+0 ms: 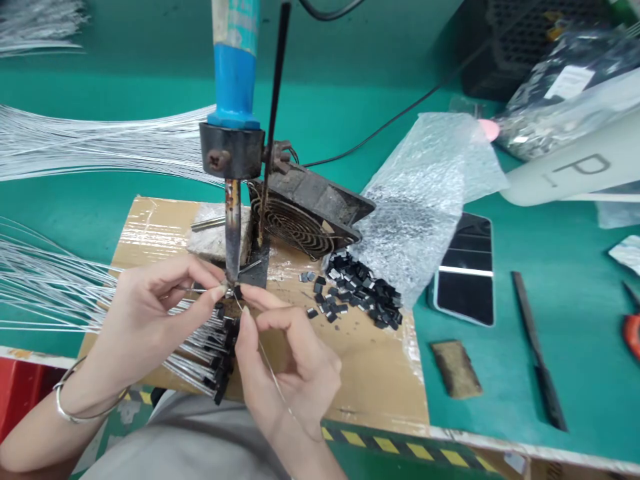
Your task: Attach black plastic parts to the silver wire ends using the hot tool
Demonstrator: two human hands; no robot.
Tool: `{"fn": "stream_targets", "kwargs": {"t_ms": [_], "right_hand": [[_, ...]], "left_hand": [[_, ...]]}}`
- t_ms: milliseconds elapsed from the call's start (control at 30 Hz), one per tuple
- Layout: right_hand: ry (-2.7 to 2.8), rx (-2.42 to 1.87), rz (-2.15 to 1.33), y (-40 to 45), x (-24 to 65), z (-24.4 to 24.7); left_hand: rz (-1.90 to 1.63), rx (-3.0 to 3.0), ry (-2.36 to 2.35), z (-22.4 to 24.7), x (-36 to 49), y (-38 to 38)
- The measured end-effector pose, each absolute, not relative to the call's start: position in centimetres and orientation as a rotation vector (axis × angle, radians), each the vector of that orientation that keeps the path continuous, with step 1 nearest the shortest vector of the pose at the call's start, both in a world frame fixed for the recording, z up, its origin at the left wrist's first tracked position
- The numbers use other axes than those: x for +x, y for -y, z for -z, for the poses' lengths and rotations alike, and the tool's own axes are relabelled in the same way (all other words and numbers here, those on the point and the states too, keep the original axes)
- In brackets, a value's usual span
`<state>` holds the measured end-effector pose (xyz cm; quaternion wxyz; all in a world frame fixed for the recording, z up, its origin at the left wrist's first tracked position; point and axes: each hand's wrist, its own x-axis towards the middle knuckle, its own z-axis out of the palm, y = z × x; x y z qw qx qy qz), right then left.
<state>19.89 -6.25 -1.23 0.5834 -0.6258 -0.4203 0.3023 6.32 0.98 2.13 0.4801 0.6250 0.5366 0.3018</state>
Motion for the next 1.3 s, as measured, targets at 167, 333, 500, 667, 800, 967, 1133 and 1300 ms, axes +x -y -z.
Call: {"fn": "stream_targets", "kwargs": {"t_ms": [167,333,500,667,800,967,1133,1300], "right_hand": [[0.986,-1.46,-0.706,6.29,19.9,1.33],[0.982,-1.46,-0.698,6.27,19.88,1.38],[0.975,-1.462,-0.722,6.24,19.94,1.43],[0.978,-1.462,-0.7,6.26,19.9,1.58],[0.994,-1.463,-0.679,6.2,19.82,1.63],[1.004,-1.454,-0.683,6.17,19.86,1.66],[1.006,-1.449,-0.691,6.34,19.96,1.73],[1.017,-1.461,-0.672,6.4,19.98,1.83]], "left_hand": [[-0.743,1.529,-1.309,-2.19,6.39,-1.05],[-0.736,1.522,-1.308,-2.1,6.28,-0.98],[-0.709,1.533,-1.32,-2.05,6.28,-1.0],[-0.722,1.526,-1.316,-2.1,6.3,-1.01],[-0.736,1.506,-1.305,-1.95,6.24,-1.07],[-0.739,1.516,-1.311,-1.79,6.25,-1.09],[-0.753,1.552,-1.303,-1.92,6.35,-1.04],[-0.737,1.578,-1.306,-1.9,6.2,-0.95]]}}
